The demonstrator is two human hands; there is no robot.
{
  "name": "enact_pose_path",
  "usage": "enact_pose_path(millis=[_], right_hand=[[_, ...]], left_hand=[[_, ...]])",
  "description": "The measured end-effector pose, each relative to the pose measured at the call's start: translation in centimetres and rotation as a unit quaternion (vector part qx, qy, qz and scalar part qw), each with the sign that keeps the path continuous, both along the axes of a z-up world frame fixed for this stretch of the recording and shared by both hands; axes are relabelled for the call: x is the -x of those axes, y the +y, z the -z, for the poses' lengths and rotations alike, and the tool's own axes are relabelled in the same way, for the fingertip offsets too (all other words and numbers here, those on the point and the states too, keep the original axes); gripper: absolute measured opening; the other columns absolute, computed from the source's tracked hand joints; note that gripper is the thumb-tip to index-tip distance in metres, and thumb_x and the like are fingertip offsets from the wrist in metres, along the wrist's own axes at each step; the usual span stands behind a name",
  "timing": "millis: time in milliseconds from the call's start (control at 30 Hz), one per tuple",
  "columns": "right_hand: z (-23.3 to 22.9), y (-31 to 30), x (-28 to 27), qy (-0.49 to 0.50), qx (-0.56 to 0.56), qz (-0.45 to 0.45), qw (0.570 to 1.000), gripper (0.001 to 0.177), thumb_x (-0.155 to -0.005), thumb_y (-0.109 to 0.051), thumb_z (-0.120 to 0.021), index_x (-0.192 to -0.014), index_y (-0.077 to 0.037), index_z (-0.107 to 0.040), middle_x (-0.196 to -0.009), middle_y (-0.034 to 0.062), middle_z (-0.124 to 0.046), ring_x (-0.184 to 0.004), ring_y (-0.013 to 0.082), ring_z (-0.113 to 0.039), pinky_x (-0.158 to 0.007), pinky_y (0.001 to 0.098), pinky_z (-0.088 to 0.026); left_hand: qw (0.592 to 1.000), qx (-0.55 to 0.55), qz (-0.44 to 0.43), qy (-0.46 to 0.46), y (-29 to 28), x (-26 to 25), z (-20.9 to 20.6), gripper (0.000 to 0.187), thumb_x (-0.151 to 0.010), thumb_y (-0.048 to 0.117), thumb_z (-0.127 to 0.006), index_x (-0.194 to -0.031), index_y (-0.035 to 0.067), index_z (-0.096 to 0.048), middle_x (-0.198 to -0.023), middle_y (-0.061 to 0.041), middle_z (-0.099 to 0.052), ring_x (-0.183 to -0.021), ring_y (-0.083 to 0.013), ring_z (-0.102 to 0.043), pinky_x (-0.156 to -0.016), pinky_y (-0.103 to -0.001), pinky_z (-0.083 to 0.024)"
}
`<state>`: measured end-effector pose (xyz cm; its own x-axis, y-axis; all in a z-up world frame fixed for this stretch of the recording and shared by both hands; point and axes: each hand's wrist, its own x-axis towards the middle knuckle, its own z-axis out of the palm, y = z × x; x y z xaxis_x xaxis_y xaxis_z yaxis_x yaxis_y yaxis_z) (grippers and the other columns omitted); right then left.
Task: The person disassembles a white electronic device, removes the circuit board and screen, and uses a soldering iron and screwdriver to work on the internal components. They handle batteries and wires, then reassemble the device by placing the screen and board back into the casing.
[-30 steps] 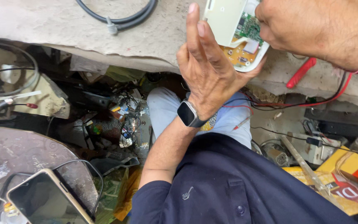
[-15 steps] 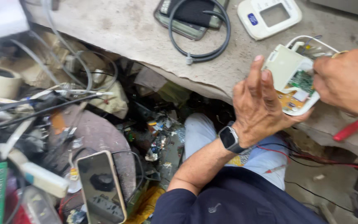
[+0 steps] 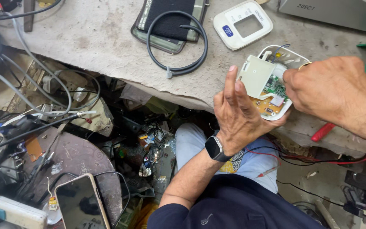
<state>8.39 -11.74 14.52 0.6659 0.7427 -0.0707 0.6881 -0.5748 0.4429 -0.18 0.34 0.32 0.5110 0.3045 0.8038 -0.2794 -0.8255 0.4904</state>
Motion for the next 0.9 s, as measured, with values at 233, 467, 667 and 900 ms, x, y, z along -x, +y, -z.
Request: enact_pose_path(millis=[233, 467, 667, 900], right_hand=[[1.8, -0.5, -0.4, -0.004, -0.082, -0.056, 0.995, 0.026, -0.101, -0.028, -0.058, -0.082, -0.012, -0.066, -0.067, 0.0086, -0.068, -0.059, 0.0309, -0.067, -0.054, 0.0441, -0.053], [1.4, -0.3, -0.9, 0.018, -0.096, -0.043, 0.994, 0.025, -0.096, -0.033, -0.061, -0.083, -0.014, -0.070, -0.072, 0.0066, -0.070, -0.061, 0.0321, -0.069, -0.052, 0.0457, -0.053], [1.2, -0.8, -0.5, 0.011, -0.055, -0.031, 0.998, 0.020, -0.095, -0.031, -0.061, -0.083, -0.018, -0.071, -0.066, 0.0064, -0.069, -0.059, 0.0314, -0.068, -0.051, 0.0448, -0.053], [1.1, -0.6, -0.2, -0.007, -0.105, -0.092, 0.990, 0.018, -0.091, -0.024, -0.064, -0.077, -0.013, -0.066, -0.064, 0.0072, -0.066, -0.055, 0.0290, -0.065, -0.050, 0.0419, -0.050]], left_hand=[[1.000, -0.011, 0.005, 0.006, 0.3, 0.1, 0.1, 0.151, -0.075, 0.064, -0.088, -0.167, 0.011, 0.019, -0.163, -0.028, -0.025, -0.146, -0.0316, -0.040, -0.092, -0.043, -0.041], [1.000, -0.007, 0.004, 0.001, 0.3, -0.1, -0.4, 0.151, -0.072, 0.063, -0.088, -0.166, 0.011, 0.019, -0.161, -0.028, -0.030, -0.142, -0.0327, -0.047, -0.087, -0.042, -0.040], [1.000, -0.012, -0.003, 0.003, 0.4, 0.1, -0.7, 0.149, -0.073, 0.061, -0.087, -0.166, 0.011, 0.018, -0.160, -0.029, -0.031, -0.137, -0.0316, -0.050, -0.086, -0.041, -0.041], [1.000, -0.014, -0.011, 0.003, 0.4, 0.0, -0.7, 0.152, -0.071, 0.064, -0.090, -0.165, 0.009, 0.016, -0.163, -0.027, -0.027, -0.138, -0.0311, -0.049, -0.088, -0.040, -0.041]])
